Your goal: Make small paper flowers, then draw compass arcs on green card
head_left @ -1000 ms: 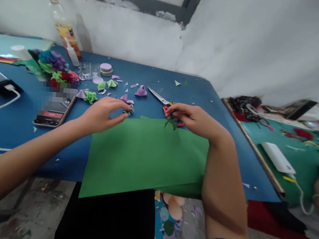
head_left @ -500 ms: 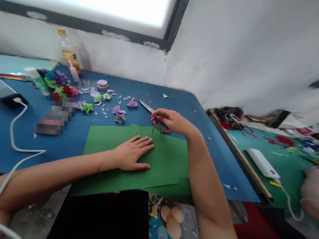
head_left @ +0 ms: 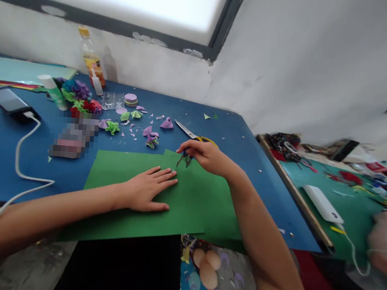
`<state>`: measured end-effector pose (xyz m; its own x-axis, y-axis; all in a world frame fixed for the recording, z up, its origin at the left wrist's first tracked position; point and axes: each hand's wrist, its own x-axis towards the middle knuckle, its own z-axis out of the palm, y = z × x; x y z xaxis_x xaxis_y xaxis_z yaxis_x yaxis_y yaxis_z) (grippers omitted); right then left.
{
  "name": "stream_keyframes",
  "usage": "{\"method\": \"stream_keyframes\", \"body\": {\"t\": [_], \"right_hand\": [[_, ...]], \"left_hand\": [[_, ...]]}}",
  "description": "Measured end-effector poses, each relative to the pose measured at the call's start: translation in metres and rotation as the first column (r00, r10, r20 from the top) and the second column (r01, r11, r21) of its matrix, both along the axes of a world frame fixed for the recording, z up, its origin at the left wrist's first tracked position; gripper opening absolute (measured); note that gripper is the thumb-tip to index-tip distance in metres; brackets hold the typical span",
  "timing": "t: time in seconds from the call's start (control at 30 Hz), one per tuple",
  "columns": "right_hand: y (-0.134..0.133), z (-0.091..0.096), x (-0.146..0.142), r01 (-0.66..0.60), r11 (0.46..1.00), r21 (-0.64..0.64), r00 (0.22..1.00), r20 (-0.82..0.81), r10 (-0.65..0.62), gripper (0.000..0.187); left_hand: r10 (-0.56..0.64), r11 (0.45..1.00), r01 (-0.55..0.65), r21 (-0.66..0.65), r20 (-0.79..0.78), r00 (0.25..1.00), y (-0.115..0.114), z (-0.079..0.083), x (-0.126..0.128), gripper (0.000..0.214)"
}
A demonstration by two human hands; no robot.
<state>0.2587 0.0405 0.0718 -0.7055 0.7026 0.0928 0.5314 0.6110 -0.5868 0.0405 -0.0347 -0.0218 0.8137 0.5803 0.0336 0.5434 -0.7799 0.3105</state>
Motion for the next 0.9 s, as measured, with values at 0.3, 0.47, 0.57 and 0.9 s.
{"method": "stream_keyframes", "body": {"t": [0.3, 0.47, 0.57, 0.9], "right_hand": [[0.004, -0.013, -0.006, 0.018, 1.0, 0.002, 0.989, -0.145, -0.018, 0.02], [0.006, -0.022, 0.004, 0.146, 0.986, -0.074, 0.946, -0.282, -0.161, 0.016], [0.009, -0.026, 0.007, 0.185, 0.977, -0.106, 0.927, -0.311, -0.209, 0.014], [0.012, -0.033, 0.006, 0.15, 0.977, -0.153, 0.906, -0.375, -0.198, 0.011]], "left_hand": [[0.308, 0.939, -0.261, -0.226, 0.208, 0.928, 0.038, 0.028, 0.004, 0.025], [0.399, 0.905, -0.353, -0.238, 0.183, 0.898, 0.059, 0.023, 0.015, 0.027], [0.378, 0.919, -0.34, -0.201, 0.198, 0.904, 0.064, 0.02, 0.022, 0.027], [0.317, 0.948, -0.308, -0.077, 0.283, 0.905, 0.068, 0.004, 0.03, 0.021]]}}
